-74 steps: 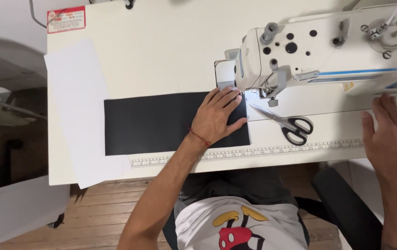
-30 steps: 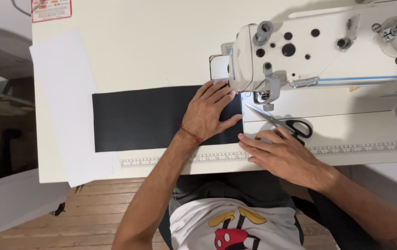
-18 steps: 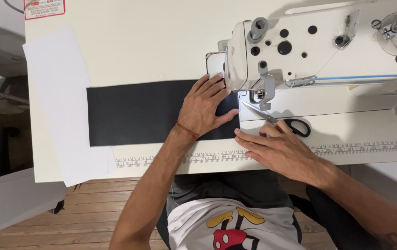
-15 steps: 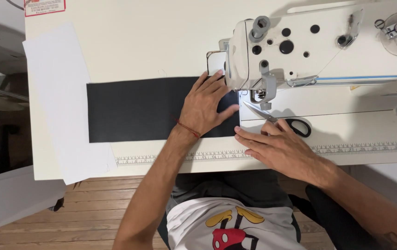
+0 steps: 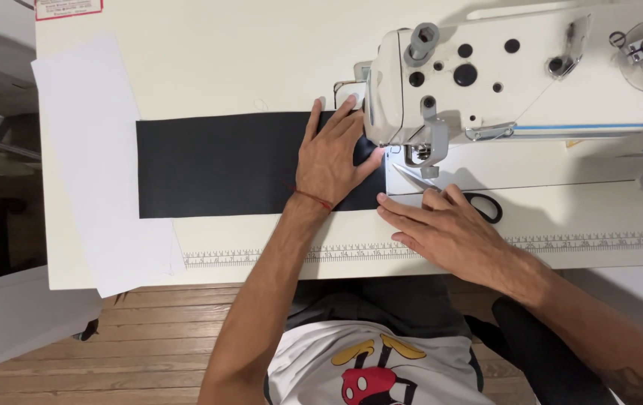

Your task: Preparing and aligning leather pieces using a template and scissors at a sewing station

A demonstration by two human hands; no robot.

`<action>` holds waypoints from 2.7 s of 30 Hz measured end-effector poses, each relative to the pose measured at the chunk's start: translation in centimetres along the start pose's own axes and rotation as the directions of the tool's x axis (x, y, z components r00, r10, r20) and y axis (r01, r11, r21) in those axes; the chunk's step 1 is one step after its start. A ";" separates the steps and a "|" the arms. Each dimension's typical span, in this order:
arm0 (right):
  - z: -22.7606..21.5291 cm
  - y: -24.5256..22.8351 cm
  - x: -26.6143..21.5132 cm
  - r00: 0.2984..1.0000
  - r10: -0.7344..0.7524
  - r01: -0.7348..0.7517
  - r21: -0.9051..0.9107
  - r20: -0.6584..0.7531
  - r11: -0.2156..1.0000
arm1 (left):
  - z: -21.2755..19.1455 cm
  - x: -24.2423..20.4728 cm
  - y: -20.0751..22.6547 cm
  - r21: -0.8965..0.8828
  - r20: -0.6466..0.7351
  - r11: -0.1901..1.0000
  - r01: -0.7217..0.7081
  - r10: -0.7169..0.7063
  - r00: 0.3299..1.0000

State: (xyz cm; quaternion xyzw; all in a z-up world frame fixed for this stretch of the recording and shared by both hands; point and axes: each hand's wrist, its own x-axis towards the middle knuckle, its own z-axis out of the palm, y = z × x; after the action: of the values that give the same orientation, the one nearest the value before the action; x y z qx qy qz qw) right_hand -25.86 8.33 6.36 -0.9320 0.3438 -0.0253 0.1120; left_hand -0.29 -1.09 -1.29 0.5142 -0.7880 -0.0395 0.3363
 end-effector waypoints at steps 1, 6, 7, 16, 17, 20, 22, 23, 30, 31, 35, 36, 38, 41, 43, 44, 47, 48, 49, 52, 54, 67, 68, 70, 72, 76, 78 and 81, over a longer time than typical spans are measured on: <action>0.1 0.0 0.0 1.000 0.008 -0.008 0.028 0.007 1.000 | -0.1 -0.1 0.1 0.010 0.000 1.000 -0.005 0.005 1.000; 0.0 0.4 0.3 0.999 0.028 -0.029 0.050 0.016 0.998 | -1.5 0.5 -0.8 -0.070 0.078 0.994 -0.086 0.092 0.993; -0.1 0.5 0.5 1.000 0.027 -0.027 0.033 0.007 0.999 | -1.9 0.8 -1.2 -0.141 0.128 0.980 -0.138 0.156 0.979; -0.9 1.0 0.7 0.978 0.080 -0.106 0.133 0.191 0.985 | -1.1 0.5 -2.8 -0.027 0.202 0.978 -0.209 0.210 0.957; -0.9 1.4 0.7 0.978 0.083 -0.110 0.133 0.192 0.985 | -1.1 0.4 -2.8 -0.031 0.203 0.977 -0.209 0.211 0.956; -1.1 2.2 0.9 0.983 0.089 -0.123 0.216 0.163 0.969 | -1.3 0.4 -2.7 -0.032 0.224 0.981 -0.193 0.196 0.955; -1.4 2.1 1.1 0.988 0.095 -0.123 0.242 0.122 0.963 | -1.7 0.7 -2.5 -0.028 0.223 0.980 -0.199 0.200 0.954; -1.3 2.3 1.2 0.988 0.098 -0.125 0.240 0.121 0.963 | -1.6 0.7 -2.5 -0.030 0.222 0.979 -0.201 0.202 0.954; 1.4 3.2 0.2 0.998 0.045 -0.041 0.103 -0.040 0.994 | -1.8 0.5 -2.4 -0.034 0.242 0.981 -0.190 0.192 0.951; 1.8 3.3 0.1 0.999 -0.007 0.008 0.035 -0.031 0.999 | -2.0 0.7 -2.2 -0.029 0.238 0.981 -0.192 0.194 0.952; 0.9 2.5 0.7 0.996 -0.049 0.046 -0.045 -0.069 0.998 | -1.6 0.8 -2.3 -0.020 0.233 0.983 -0.182 0.181 0.955; 1.4 2.6 0.6 0.994 -0.058 0.050 -0.081 -0.094 0.995 | -1.5 0.8 -2.4 -0.032 0.229 0.983 -0.181 0.183 0.956; 1.7 2.3 0.8 0.990 -0.074 0.061 -0.111 -0.120 0.992 | -1.6 0.6 -2.5 -0.035 0.228 0.984 -0.174 0.177 0.957; 0.8 2.1 1.2 0.989 -0.059 0.052 -0.058 -0.133 0.997 | -1.1 1.3 -2.3 -0.024 0.201 0.988 -0.153 0.155 0.967; 0.8 2.1 1.2 0.992 -0.049 0.041 -0.069 -0.115 0.997 | -0.6 1.0 -2.4 -0.014 0.200 0.993 -0.119 0.119 0.973; 0.8 2.0 1.2 0.993 -0.049 0.042 -0.063 -0.110 0.997 | -0.7 1.1 -2.3 -0.015 0.204 0.993 -0.114 0.114 0.972; 0.8 2.0 1.5 0.997 -0.031 0.025 -0.078 -0.077 0.997 | -0.7 1.4 -2.4 -0.030 0.204 0.997 -0.075 0.080 0.976; 0.7 2.1 1.7 0.998 -0.023 0.018 -0.083 -0.061 0.996 | -0.6 1.4 -2.5 -0.025 0.201 0.997 -0.071 0.074 0.977; 0.7 2.0 1.7 0.999 -0.012 0.008 -0.086 -0.043 0.996 | -0.4 1.3 -2.5 -0.023 0.202 0.998 -0.066 0.070 0.977; 1.4 2.4 1.7 0.992 -0.075 0.037 -0.327 -0.104 0.944 | -2.1 2.5 -2.4 0.002 0.239 0.982 -0.188 0.182 0.954; 1.7 2.6 1.9 0.996 -0.047 0.019 -0.326 -0.078 0.945 | -1.9 2.7 -2.9 -0.008 0.245 0.980 -0.197 0.193 0.950; 1.1 3.3 3.3 0.991 0.115 -0.102 -0.181 0.066 0.978 | -1.4 4.1 -3.6 0.052 0.246 0.964 -0.259 0.239 0.939; 1.0 3.4 3.4 0.991 0.120 -0.106 -0.184 0.064 0.977 | -1.2 4.4 -3.7 0.050 0.244 0.963 -0.264 0.244 0.938; 1.1 3.5 3.8 0.964 0.177 -0.139 -0.195 0.198 0.971 | -1.0 4.6 -4.1 0.104 0.271 0.953 -0.284 0.248 0.930; 1.3 3.5 3.5 0.987 0.131 -0.104 -0.239 0.099 0.965 | -1.4 4.6 -4.6 0.067 0.261 0.946 -0.317 0.290 0.921; 0.8 3.6 3.9 0.995 0.103 -0.095 -0.287 0.014 0.953 | -3.9 4.8 -3.5 -0.145 0.230 0.921 -0.361 0.386 0.893; 0.8 4.2 3.8 0.996 0.090 -0.091 -0.270 -0.018 0.958 | -3.4 4.3 -3.8 -0.147 0.224 0.914 -0.379 0.403 0.887; 1.0 4.2 3.8 0.996 0.067 -0.081 -0.248 -0.062 0.965 | -3.1 3.9 -4.4 -0.140 0.246 0.911 -0.388 0.412 0.878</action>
State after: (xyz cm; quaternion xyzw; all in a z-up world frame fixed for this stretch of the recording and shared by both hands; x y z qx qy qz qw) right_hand -25.52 2.98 4.37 -0.9242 0.3816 -0.0021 -0.0148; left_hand 3.95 -5.55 1.20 0.3150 -0.9131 -0.0730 0.2485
